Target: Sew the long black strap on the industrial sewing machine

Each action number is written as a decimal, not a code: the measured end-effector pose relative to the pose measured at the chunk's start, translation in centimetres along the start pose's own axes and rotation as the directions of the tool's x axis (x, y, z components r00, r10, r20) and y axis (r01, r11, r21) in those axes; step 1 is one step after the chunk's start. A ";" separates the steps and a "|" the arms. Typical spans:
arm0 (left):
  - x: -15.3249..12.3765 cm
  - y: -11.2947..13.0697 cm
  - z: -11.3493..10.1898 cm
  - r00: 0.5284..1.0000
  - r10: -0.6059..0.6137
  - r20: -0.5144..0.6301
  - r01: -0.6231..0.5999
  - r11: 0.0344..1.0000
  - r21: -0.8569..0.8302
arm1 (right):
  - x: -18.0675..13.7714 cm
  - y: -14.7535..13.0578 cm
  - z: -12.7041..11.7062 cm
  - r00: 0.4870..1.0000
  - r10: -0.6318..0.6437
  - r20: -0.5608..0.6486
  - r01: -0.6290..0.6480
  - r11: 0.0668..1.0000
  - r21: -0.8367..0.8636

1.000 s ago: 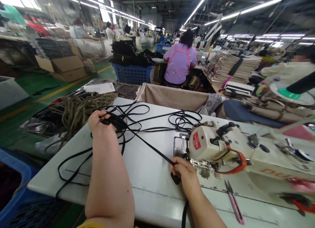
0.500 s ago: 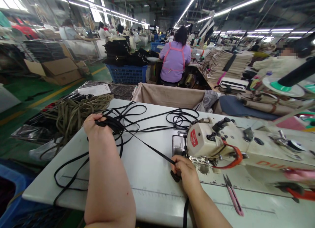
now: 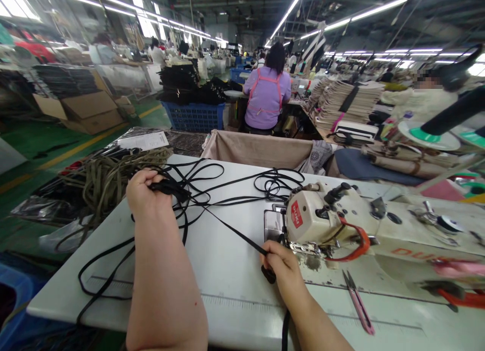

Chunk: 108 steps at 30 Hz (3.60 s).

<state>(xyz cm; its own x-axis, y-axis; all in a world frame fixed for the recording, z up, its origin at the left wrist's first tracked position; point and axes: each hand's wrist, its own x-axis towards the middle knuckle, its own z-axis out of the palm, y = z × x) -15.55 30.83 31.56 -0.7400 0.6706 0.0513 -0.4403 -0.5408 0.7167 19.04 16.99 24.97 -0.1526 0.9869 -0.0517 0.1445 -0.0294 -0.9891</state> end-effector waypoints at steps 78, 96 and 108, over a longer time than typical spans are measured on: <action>-7.7 -8.6 6.1 0.834 -0.422 0.355 -0.100 0.516 0.851 | -1.2 -1.6 0.9 0.842 -0.459 0.284 0.534 0.785 -0.316; -7.2 -11.0 4.4 0.812 -0.430 0.394 -0.062 0.608 0.791 | -12.0 3.2 -12.6 0.823 -0.459 -0.334 -0.046 0.532 -0.845; -8.6 -11.2 4.1 0.755 -0.532 0.383 -0.023 0.561 0.827 | -14.6 5.3 -14.8 0.818 -0.309 -0.486 -0.324 0.451 -0.832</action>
<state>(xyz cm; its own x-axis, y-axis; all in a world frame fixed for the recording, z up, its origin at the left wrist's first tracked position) -2.15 33.23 25.92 -0.1298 0.9886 -0.0767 0.1907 0.1008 0.9765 36.51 4.72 22.57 0.3053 0.8932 0.3301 0.9278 -0.2009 -0.3145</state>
